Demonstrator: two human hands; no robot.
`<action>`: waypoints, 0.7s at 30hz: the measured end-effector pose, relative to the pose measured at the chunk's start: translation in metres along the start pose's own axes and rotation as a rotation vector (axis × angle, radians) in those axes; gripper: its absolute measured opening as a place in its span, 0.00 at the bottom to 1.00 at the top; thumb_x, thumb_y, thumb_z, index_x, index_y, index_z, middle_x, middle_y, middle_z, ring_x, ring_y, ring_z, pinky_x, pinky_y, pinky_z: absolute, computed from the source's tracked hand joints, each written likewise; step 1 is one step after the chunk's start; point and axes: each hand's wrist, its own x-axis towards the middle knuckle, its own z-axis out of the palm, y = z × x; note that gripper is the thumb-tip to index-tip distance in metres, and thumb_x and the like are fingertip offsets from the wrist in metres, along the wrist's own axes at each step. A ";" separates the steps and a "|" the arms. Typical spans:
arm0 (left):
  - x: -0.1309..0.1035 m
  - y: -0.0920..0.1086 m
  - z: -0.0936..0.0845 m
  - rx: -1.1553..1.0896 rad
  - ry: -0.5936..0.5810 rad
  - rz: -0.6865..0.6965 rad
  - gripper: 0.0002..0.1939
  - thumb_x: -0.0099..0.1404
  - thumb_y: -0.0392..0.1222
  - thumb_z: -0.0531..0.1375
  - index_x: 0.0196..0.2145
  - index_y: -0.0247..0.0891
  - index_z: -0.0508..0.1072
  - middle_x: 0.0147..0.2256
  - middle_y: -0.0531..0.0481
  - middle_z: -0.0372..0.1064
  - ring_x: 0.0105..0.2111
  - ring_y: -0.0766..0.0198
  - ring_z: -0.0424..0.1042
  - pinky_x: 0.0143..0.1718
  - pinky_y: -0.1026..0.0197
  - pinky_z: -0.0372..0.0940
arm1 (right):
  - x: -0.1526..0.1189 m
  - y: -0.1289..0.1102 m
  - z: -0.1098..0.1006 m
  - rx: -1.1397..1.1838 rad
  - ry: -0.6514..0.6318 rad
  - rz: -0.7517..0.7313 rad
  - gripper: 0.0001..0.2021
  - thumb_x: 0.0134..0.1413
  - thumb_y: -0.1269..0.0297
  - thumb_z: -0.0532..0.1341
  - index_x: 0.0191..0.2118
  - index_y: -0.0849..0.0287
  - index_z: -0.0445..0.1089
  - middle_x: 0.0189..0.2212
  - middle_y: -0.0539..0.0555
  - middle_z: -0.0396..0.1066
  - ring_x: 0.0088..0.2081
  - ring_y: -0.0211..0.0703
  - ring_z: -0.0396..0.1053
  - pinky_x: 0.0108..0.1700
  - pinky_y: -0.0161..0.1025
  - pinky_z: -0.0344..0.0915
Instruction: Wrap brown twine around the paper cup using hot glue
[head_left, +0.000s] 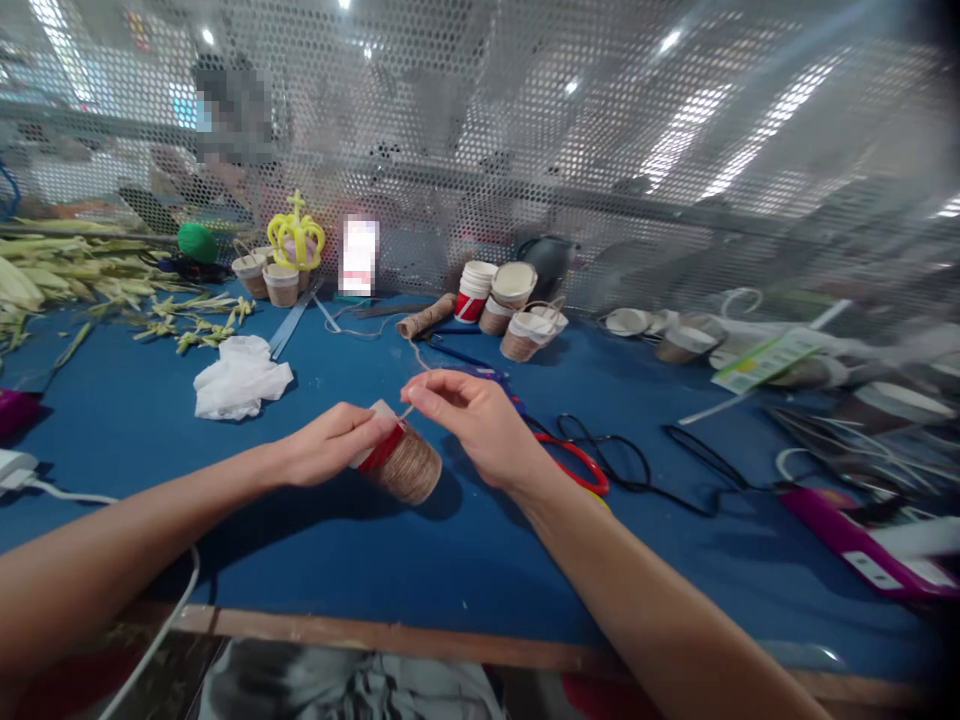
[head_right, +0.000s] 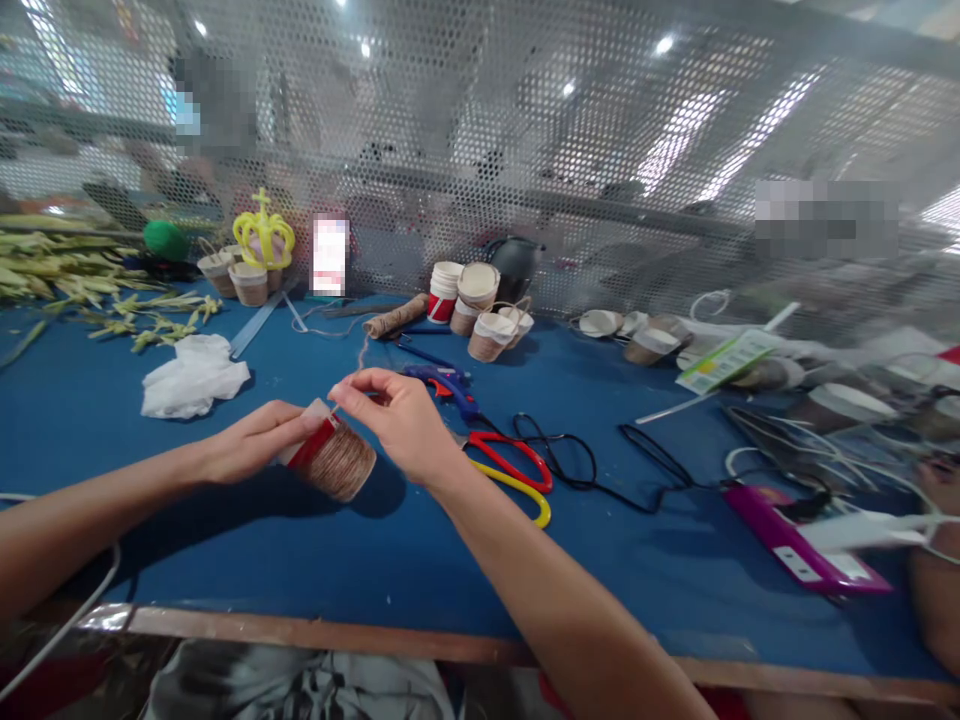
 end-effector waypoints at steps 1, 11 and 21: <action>0.001 0.001 0.000 -0.081 0.011 -0.052 0.21 0.62 0.51 0.45 0.22 0.33 0.61 0.19 0.57 0.51 0.19 0.73 0.49 0.20 0.68 0.47 | -0.003 -0.002 -0.001 -0.035 0.034 -0.019 0.07 0.44 0.61 0.61 0.27 0.60 0.69 0.27 0.50 0.68 0.31 0.35 0.64 0.38 0.35 0.61; 0.003 0.005 0.005 -0.329 0.062 -0.219 0.18 0.59 0.50 0.50 0.23 0.31 0.66 0.18 0.56 0.57 0.18 0.73 0.54 0.20 0.69 0.50 | -0.015 -0.003 -0.006 -0.273 0.116 -0.143 0.07 0.49 0.63 0.58 0.27 0.60 0.67 0.26 0.51 0.69 0.30 0.37 0.66 0.36 0.36 0.62; -0.003 0.005 0.008 -0.249 0.012 -0.159 0.20 0.61 0.51 0.48 0.22 0.31 0.64 0.20 0.56 0.57 0.20 0.73 0.53 0.19 0.70 0.50 | -0.010 0.005 -0.004 -0.337 0.123 -0.110 0.07 0.49 0.64 0.58 0.26 0.61 0.67 0.25 0.50 0.68 0.28 0.36 0.65 0.33 0.34 0.61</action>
